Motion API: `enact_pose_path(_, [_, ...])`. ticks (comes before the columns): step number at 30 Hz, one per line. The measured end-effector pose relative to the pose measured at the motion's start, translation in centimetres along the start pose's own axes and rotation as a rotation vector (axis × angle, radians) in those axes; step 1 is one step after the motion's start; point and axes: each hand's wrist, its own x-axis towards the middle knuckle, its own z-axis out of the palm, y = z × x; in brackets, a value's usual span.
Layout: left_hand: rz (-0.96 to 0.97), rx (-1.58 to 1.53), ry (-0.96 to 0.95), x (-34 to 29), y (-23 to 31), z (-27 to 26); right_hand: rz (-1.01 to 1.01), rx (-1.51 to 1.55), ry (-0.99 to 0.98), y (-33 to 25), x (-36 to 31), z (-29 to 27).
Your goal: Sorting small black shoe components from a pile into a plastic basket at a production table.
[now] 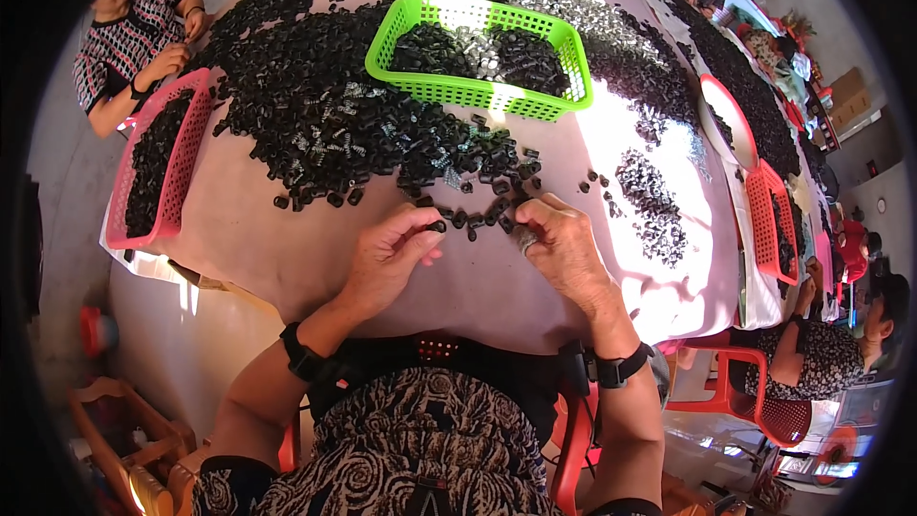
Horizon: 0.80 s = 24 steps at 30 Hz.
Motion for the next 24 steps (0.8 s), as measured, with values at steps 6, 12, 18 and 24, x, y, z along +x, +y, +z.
enact_pose_path(6, [0.011,-0.003,-0.02,0.1,0.0,0.2,0.057,0.618,0.078,-0.5,0.6,2.9])
enact_pose_path(12, [0.021,-0.021,-0.035,0.0,-0.3,0.1,0.013,0.629,0.106,-2.7,1.4,4.9])
enact_pose_path(18, [0.006,-0.021,-0.019,-0.1,-0.3,0.1,-0.07,0.468,0.14,-3.3,1.3,5.1])
enact_pose_path(24, [0.042,0.007,-0.008,-0.1,-0.3,0.2,-0.105,0.346,0.156,-3.9,0.8,4.8])
